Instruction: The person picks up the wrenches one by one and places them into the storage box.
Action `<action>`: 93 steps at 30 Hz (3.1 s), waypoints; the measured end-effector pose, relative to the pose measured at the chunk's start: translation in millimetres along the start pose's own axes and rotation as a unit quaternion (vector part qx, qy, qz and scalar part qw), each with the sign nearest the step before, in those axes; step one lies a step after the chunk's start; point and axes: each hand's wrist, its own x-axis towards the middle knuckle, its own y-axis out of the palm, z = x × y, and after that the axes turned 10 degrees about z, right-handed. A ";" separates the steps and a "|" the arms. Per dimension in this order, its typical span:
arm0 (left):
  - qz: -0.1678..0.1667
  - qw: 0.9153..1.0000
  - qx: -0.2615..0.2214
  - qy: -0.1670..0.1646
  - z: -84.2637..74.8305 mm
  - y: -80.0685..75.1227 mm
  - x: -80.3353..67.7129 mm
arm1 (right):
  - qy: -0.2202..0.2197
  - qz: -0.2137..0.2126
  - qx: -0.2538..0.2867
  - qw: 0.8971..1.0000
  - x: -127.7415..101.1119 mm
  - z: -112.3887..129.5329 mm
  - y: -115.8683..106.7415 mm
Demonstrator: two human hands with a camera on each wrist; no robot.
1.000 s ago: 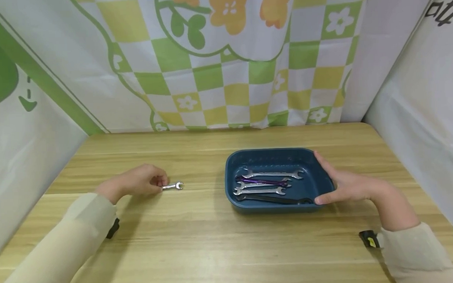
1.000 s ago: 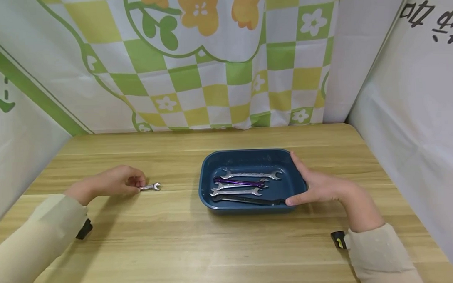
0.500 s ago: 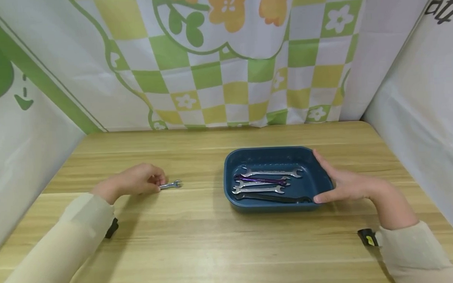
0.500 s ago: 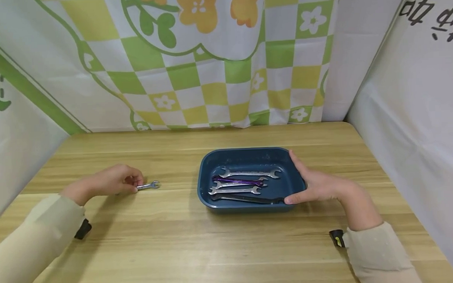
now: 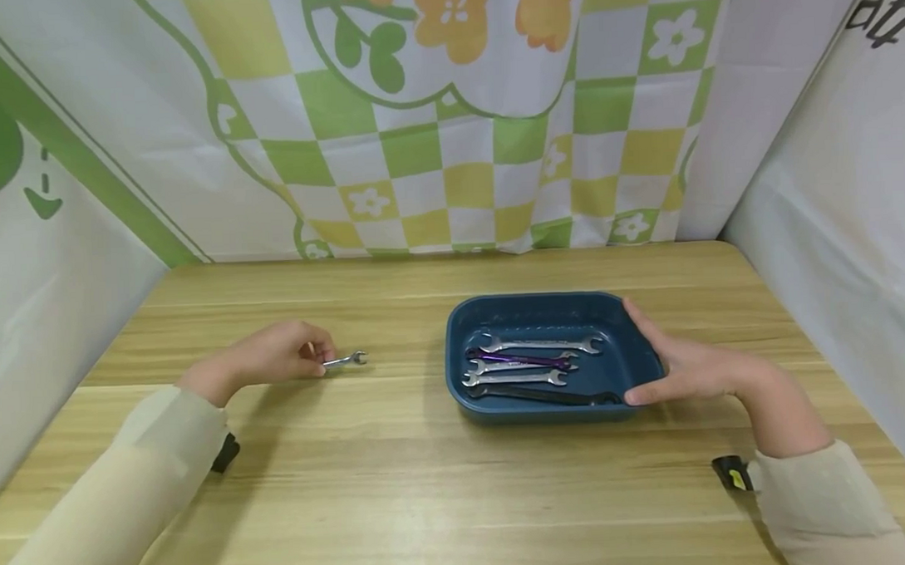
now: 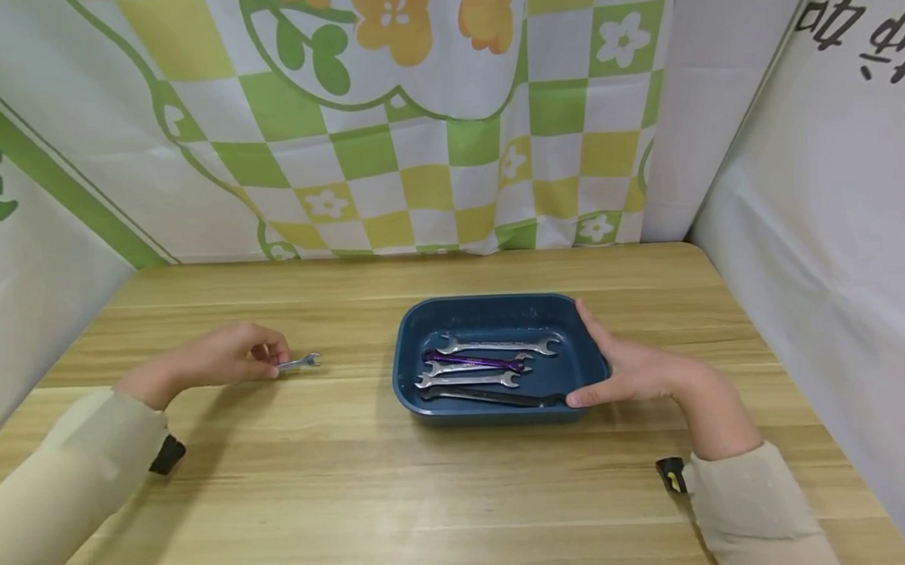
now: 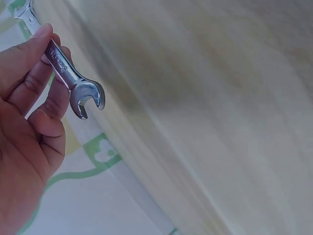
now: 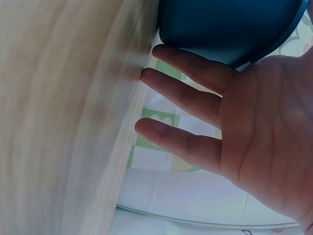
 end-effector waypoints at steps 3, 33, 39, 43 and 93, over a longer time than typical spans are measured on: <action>-0.004 1.000 0.009 0.008 -6.6 -3.6 0.9 | 0.002 0.001 -0.003 1.000 0.8 0.1 -0.5; -0.044 0.989 0.087 0.115 -91.3 -27.6 26.3 | 0.002 0.002 0.002 1.000 0.1 0.7 -1.1; -0.041 0.985 0.086 0.145 -105.6 -29.0 37.2 | -0.003 0.003 0.010 1.000 -1.0 1.5 -0.1; -0.036 0.984 0.077 0.158 -114.5 -30.4 44.6 | -0.003 0.002 0.008 1.000 -0.8 1.2 0.2; 0.070 0.975 0.034 0.206 -163.4 27.2 170.1 | 0.005 0.002 0.004 1.000 -0.8 2.6 -0.1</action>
